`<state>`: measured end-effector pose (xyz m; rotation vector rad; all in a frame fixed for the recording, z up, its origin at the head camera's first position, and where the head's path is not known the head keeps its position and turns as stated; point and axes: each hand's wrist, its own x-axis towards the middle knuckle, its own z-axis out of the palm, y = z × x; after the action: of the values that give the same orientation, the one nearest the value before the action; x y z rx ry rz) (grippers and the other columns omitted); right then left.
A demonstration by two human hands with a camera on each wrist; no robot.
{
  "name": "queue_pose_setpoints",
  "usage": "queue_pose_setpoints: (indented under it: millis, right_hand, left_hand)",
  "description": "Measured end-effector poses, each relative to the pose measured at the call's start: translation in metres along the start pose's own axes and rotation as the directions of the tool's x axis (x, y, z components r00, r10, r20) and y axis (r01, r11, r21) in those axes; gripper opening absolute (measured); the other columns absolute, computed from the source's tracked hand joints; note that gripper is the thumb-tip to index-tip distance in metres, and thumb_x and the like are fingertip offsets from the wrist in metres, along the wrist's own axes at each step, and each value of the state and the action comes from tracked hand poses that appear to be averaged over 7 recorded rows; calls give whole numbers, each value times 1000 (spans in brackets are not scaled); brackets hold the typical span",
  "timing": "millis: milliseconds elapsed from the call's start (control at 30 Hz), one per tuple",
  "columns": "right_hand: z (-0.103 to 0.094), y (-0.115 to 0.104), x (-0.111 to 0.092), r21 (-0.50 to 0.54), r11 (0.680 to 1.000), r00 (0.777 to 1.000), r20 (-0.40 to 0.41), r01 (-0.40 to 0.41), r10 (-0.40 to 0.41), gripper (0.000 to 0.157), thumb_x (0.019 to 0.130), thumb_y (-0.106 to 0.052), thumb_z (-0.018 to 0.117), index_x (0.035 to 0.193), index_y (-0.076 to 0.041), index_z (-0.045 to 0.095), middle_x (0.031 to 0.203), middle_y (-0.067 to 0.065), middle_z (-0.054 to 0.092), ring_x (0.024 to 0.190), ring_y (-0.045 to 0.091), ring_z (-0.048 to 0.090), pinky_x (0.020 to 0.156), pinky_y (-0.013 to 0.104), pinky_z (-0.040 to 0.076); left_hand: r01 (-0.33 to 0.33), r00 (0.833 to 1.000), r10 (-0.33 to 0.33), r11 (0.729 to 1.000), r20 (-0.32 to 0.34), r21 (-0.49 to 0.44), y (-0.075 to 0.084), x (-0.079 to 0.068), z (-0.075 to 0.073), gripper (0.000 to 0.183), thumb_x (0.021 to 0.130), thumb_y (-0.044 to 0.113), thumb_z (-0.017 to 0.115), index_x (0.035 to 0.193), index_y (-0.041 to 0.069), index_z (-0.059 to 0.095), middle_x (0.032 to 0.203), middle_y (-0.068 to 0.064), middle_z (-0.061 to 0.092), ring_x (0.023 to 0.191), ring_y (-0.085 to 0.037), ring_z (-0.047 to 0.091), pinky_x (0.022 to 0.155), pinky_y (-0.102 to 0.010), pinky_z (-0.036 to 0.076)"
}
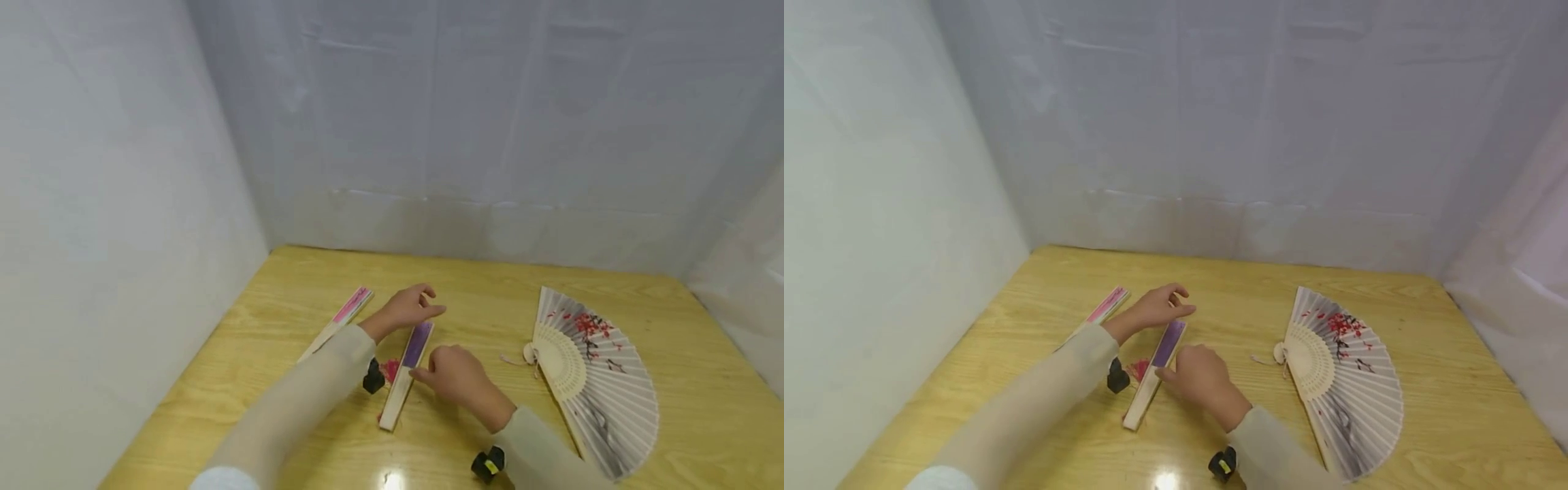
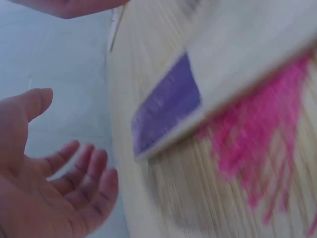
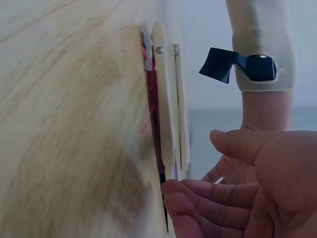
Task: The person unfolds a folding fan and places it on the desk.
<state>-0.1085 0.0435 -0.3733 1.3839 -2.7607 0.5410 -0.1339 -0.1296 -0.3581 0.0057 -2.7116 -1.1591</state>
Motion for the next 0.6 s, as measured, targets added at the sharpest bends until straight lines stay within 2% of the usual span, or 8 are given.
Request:
queue_pose_setpoints:
  millis: [100, 267, 367, 467, 533, 600]
  right_hand:
    - [6, -6, 3, -67, 997, 1000, -8, -27, 26, 54, 89, -45, 67, 51, -15, 44, 44, -6, 38, 41, 9, 35, 39, 23, 30]
    - [17, -18, 7, -196, 978, 997, -4, -75, 76, 56, 88, -55, 63, 54, -13, 48, 54, 2, 49, 48, 18, 48, 42, 32, 41]
    - [22, -25, 9, -215, 972, 995, 11, -92, 97, 59, 86, -61, 61, 60, -8, 56, 62, 8, 56, 55, 23, 55, 48, 38, 47]
    - [25, -28, 11, -217, 971, 993, 30, -104, 113, 64, 84, -67, 60, 65, -6, 60, 66, 10, 59, 59, 26, 58, 53, 41, 49]
    - [27, -28, 12, -231, 967, 992, 39, -107, 119, 66, 82, -69, 59, 65, -5, 60, 63, 8, 57, 58, 25, 57, 53, 40, 49]
    - [28, -27, 14, -248, 963, 993, 34, -102, 113, 67, 80, -71, 60, 64, -6, 60, 57, 6, 53, 53, 22, 53, 48, 37, 47]
  left_hand:
    - [43, 999, -42, 991, -7, 129, -3, -4, -3, 57, 92, 47, 62, 125, 1, 53, 98, -9, 61, 79, -19, 56, 65, -31, 48]
    - [89, 996, -93, 953, 2, 291, -8, -11, -3, 60, 87, 59, 61, 107, 2, 57, 91, -8, 58, 76, -22, 54, 65, -34, 48]
    - [111, 992, -123, 930, 13, 350, -15, -12, 1, 57, 86, 60, 62, 96, 5, 58, 95, -11, 58, 81, -26, 56, 75, -42, 51]
    - [137, 988, -156, 906, 14, 402, -20, -11, 5, 58, 85, 62, 62, 95, 5, 59, 102, -15, 59, 90, -31, 57, 85, -50, 49]
    - [143, 986, -165, 889, 13, 434, -20, -12, 7, 59, 84, 64, 61, 96, 6, 58, 106, -16, 58, 96, -33, 56, 90, -54, 45]
    - [148, 985, -171, 887, 14, 436, -19, -13, 8, 60, 84, 64, 61, 95, 6, 59, 108, -17, 59, 101, -36, 56, 94, -58, 41]
